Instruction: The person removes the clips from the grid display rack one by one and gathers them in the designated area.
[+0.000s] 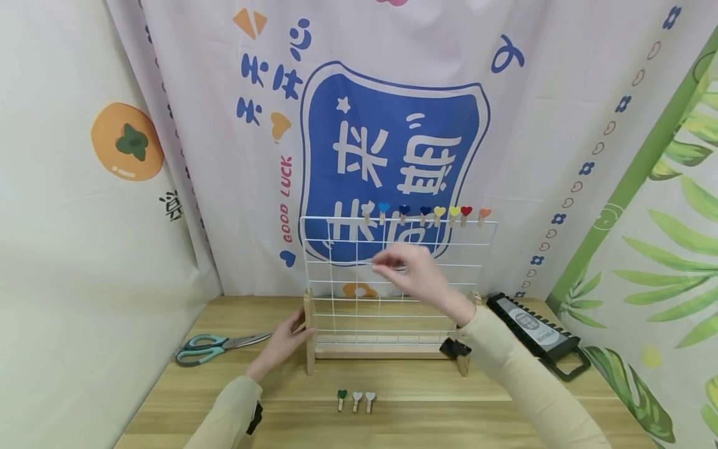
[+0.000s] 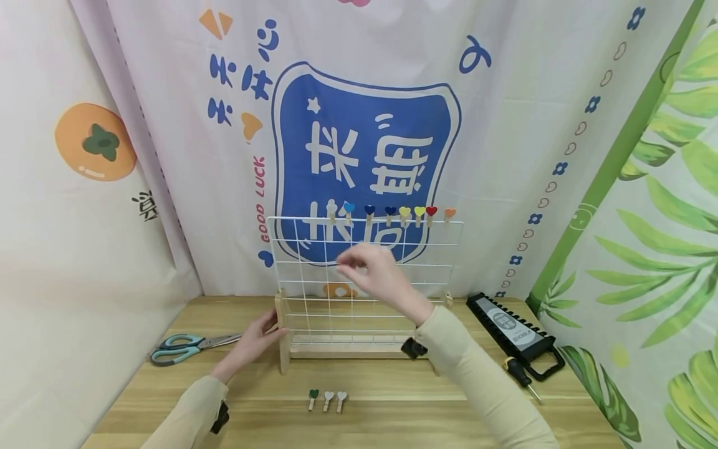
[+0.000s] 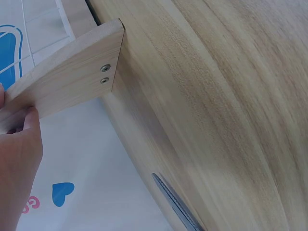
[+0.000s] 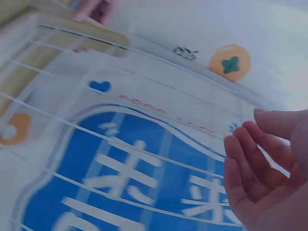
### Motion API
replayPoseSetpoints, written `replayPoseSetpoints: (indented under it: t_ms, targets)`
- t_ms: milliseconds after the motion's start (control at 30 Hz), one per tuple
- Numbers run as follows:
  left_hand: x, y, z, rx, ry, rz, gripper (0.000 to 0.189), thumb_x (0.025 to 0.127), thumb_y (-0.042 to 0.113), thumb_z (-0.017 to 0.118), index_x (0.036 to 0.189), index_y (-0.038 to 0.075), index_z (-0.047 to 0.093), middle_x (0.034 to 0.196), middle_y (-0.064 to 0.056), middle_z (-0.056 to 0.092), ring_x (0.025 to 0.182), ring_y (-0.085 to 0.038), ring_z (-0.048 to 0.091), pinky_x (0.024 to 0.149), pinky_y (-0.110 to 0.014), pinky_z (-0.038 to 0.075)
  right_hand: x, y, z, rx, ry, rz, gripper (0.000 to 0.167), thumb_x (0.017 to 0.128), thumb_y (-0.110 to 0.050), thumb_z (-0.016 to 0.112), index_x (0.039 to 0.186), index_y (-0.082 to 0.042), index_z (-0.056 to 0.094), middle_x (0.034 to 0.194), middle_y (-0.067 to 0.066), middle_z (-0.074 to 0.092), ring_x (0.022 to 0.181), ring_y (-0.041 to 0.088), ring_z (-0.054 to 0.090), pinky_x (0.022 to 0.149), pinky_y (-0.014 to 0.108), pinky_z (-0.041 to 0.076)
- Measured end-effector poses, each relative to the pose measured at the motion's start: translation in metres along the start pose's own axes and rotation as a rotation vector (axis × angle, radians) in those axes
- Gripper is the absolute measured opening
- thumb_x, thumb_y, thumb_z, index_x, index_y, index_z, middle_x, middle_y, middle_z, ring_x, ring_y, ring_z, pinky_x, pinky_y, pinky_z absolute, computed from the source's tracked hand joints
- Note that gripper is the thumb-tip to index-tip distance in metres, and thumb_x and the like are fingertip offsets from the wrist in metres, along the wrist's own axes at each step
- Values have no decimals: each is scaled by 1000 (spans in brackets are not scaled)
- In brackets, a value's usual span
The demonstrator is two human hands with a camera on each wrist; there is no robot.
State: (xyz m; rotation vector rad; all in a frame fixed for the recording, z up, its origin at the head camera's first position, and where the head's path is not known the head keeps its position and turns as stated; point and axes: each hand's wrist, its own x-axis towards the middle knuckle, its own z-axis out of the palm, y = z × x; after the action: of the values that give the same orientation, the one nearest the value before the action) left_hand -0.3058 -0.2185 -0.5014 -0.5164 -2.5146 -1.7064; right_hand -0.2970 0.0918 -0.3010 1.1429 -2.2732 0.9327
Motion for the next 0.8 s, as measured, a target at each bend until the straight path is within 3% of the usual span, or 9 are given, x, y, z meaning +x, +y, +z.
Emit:
replayPoseSetpoints:
  t_ms: [167,367,600,800]
  targets:
    - [0,-1,-1,-11,0,16,69,97,8,62,151,-12,24,155,-34,30,144,-48,33,117,-52,37,36,-13,-31,-81,98,-93,13,91,-13,73,101,-6,75,92,6,74,83,13,67,75,28,62]
    - [0,-1,0,-11,1,18,69,97,8,62,151,-12,24,155,-34,30,144,-47,33,116,-52,37,65,-13,-48,-133,142,-90,17,91,-14,72,105,-4,75,99,9,73,90,19,68,83,35,62]
    - [-1,1,0,-18,-2,-2,71,97,10,62,152,-12,23,156,-33,29,145,-47,32,117,-52,37,84,-9,-51,-155,49,-43,20,93,-15,70,108,-3,74,103,12,72,95,22,67,91,39,61]
    - [-1,0,1,-20,1,7,70,97,9,62,152,-11,23,156,-33,30,145,-46,32,117,-51,37,94,-3,-47,-205,-47,-10,19,95,-18,68,107,-5,75,101,10,72,92,20,67,87,35,61]
